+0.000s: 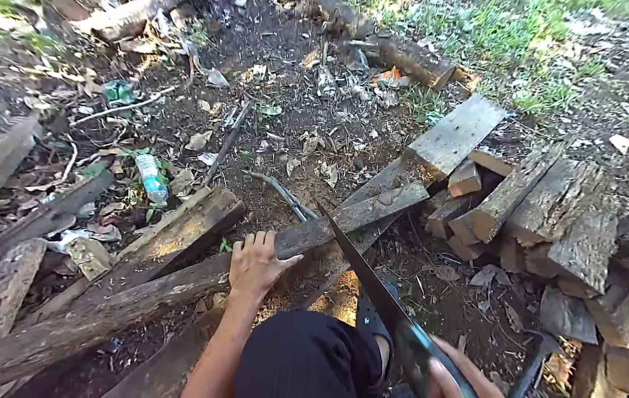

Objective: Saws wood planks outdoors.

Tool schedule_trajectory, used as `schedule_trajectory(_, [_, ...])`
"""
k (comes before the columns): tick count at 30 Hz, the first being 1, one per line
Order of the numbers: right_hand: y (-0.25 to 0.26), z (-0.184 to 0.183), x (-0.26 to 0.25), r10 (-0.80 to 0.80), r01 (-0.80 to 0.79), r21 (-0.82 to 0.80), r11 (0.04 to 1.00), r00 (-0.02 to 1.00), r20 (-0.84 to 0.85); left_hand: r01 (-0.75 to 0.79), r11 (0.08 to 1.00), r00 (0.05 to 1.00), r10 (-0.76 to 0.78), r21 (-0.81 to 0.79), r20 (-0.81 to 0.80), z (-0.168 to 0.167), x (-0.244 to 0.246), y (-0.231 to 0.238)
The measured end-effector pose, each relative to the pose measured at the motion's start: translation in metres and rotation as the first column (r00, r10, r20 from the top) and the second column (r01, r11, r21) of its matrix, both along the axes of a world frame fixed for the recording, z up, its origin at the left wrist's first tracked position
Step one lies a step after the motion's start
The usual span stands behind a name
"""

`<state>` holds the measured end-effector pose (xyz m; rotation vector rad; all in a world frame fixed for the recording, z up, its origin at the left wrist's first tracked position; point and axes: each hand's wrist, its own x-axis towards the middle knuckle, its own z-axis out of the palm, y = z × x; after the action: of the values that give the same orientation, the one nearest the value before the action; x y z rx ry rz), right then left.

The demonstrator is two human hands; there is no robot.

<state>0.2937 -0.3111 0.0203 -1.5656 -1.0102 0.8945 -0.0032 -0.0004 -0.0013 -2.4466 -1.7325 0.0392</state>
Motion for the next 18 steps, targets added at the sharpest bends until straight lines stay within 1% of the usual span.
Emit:
schedule_trajectory(1, [0.044,-0.008,-0.009,-0.012,0.012,0.019,1.0,1.0,0.015,-0.003,1.0,1.0,0.003,0.006,-0.004,-0.001,0.0,0.0])
schedule_trajectory(2, [0.099,-0.017,-0.018,-0.024,0.023,0.057,0.998,0.999,0.022,-0.003,1.0,1.0,0.003,0.006,0.0,-0.003,0.001,0.0])
schedule_trajectory(3, [0.154,-0.025,-0.026,-0.029,0.028,0.09,0.996,1.0,0.004,-0.008,1.0,1.0,0.008,-0.003,0.003,-0.005,0.002,-0.001])
schedule_trajectory(4, [0.2,-0.028,-0.033,-0.037,0.04,0.088,0.995,0.999,-0.037,-0.013,1.0,1.0,0.013,-0.014,0.002,-0.005,0.001,0.0])
schedule_trajectory(5, [0.232,-0.028,-0.037,-0.038,0.042,0.06,0.997,0.997,-0.065,-0.018,1.0,1.0,0.018,-0.022,0.0,-0.003,0.0,0.002])
schedule_trajectory(6, [0.244,-0.026,-0.037,-0.032,0.035,0.04,0.999,0.996,-0.088,-0.02,1.0,1.0,0.02,-0.021,0.0,-0.002,-0.001,0.003])
schedule_trajectory(7, [0.237,-0.027,-0.033,-0.018,0.023,0.039,0.999,0.994,-0.11,-0.013,1.0,1.0,0.013,-0.016,0.004,-0.001,-0.001,0.002])
schedule_trajectory(9, [0.188,-0.026,-0.021,-0.009,0.016,0.064,0.998,0.995,-0.103,-0.001,1.0,1.0,0.001,0.0,0.023,0.0,0.003,0.003])
schedule_trajectory(10, [0.152,-0.02,-0.016,-0.015,0.019,0.057,0.998,0.997,-0.071,-0.001,1.0,0.999,0.001,0.004,0.033,0.001,0.004,0.004])
schedule_trajectory(13, [0.022,0.002,-0.002,-0.024,0.024,-0.013,1.0,1.0,0.013,-0.004,1.0,1.0,0.005,-0.018,0.022,0.002,0.004,-0.001])
schedule_trajectory(14, [-0.005,0.005,0.005,-0.023,0.023,-0.012,1.0,1.0,0.012,-0.008,1.0,1.0,0.008,-0.019,0.02,0.002,0.006,0.001])
schedule_trajectory(15, [-0.018,0.004,0.011,-0.008,0.008,-0.01,1.0,1.0,0.006,-0.012,1.0,1.0,0.012,-0.022,0.019,0.002,0.008,0.002])
schedule_trajectory(16, [-0.014,0.0,0.01,0.0,0.0,-0.002,1.0,1.0,0.004,-0.015,1.0,1.0,0.016,-0.022,0.014,0.001,0.007,0.002])
schedule_trajectory(17, [0.008,-0.007,0.004,-0.004,0.004,0.017,1.0,1.0,0.015,-0.017,1.0,1.0,0.017,-0.02,0.008,0.0,0.005,0.001])
schedule_trajectory(18, [0.046,-0.019,-0.005,-0.02,0.018,0.051,0.999,0.999,0.04,-0.018,1.0,1.0,0.018,-0.017,0.008,-0.001,0.004,0.001])
